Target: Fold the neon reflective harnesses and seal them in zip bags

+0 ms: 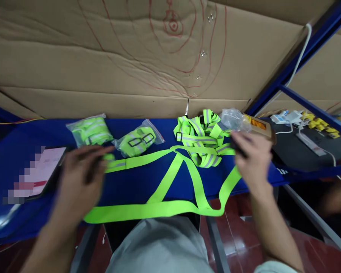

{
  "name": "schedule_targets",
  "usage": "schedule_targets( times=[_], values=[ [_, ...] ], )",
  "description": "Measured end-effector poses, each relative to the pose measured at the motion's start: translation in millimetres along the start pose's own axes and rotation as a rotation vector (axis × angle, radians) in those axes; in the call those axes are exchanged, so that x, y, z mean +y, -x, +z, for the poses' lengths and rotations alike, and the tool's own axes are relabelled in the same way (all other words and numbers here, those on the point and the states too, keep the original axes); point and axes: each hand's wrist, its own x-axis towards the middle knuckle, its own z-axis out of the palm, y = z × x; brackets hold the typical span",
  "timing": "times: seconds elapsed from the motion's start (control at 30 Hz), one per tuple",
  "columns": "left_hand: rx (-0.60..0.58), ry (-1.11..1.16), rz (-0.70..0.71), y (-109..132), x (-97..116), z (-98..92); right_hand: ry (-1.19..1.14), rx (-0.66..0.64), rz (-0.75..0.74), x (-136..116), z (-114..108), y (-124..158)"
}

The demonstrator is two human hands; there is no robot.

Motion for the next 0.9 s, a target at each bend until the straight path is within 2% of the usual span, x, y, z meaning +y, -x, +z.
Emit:
schedule_targets(
  times=[0.03,0.1,0.17,0.27,0.4,0.57,0.9],
  values=[
    [0.012,-0.013,0.093,-4.4,10.2,14.8,0.015,-0.121,-0.12,-26.0,14.7,1.5],
    [-0.076,-0.098,0.264,-19.8,25.7,41.4,0.007,-0.233,-0.292,-66.9,42.0,-0.3],
    [-0.136,-0.149,0.367,-39.0,34.9,59.7,-0.025,-0.225,-0.414,-94.0,64.2,-7.8],
    [-0.168,-0.2,0.459,-60.7,40.6,72.6,-0.084,-0.177,-0.509,-116.8,86.2,-22.5],
    [-0.136,-0.214,0.501,-66.4,37.8,79.6,-0.099,-0.201,-0.53,-127.1,101.1,-32.5],
    [-0.081,-0.139,0.485,-59.5,27.2,85.4,-0.105,-0.268,-0.49,-123.6,113.1,-27.8],
    [-0.124,-0.012,0.413,-57.0,19.3,94.5,-0.099,-0.27,-0.42,-120.6,128.6,-18.0]
  ],
)
